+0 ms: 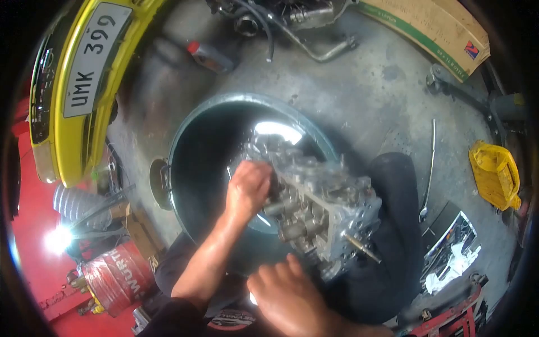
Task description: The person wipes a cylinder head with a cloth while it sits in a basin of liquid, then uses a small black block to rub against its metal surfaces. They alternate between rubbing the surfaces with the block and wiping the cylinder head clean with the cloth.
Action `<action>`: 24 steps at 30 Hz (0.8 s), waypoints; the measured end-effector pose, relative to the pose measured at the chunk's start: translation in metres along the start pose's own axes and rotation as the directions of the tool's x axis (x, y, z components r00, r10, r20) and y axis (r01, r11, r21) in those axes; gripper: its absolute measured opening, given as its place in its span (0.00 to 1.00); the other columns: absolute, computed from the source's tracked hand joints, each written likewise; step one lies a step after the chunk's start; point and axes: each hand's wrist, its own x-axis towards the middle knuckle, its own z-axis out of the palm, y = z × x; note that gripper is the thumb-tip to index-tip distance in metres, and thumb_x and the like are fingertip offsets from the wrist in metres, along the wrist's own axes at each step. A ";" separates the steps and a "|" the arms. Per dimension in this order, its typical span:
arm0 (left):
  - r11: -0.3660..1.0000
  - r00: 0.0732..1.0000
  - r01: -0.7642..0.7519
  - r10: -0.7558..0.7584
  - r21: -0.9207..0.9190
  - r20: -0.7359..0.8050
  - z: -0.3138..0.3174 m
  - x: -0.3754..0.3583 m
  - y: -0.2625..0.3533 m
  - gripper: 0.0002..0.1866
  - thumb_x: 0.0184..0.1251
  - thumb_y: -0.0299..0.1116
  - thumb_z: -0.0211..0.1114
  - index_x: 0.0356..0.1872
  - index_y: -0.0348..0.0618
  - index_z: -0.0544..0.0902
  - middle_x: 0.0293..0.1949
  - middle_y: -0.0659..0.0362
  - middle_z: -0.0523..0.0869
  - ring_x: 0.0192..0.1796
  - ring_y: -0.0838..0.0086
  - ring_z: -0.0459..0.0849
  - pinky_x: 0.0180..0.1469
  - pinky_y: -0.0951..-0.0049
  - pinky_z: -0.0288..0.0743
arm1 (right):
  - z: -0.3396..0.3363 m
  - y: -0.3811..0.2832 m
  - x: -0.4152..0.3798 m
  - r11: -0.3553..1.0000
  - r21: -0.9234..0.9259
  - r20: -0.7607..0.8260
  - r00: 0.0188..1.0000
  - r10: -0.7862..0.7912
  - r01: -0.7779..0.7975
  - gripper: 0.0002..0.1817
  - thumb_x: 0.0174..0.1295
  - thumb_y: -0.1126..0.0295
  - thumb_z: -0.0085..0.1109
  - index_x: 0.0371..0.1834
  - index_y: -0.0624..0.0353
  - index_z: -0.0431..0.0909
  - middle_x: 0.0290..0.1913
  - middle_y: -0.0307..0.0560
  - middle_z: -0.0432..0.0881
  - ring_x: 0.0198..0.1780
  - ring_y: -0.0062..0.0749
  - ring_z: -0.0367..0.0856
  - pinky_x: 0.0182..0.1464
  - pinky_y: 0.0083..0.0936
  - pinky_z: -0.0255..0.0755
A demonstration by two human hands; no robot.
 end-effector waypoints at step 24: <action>0.993 0.999 -0.043 0.040 -0.107 -0.035 -0.006 0.013 0.032 0.12 0.51 0.17 0.69 0.39 0.35 0.85 0.40 0.50 0.86 0.43 0.55 0.84 0.47 0.62 0.80 | -0.009 0.002 0.008 0.999 0.023 0.160 0.987 0.021 -0.025 0.09 0.63 0.71 0.56 0.44 0.57 0.78 0.45 0.46 0.79 0.51 0.43 0.78 0.66 0.47 0.64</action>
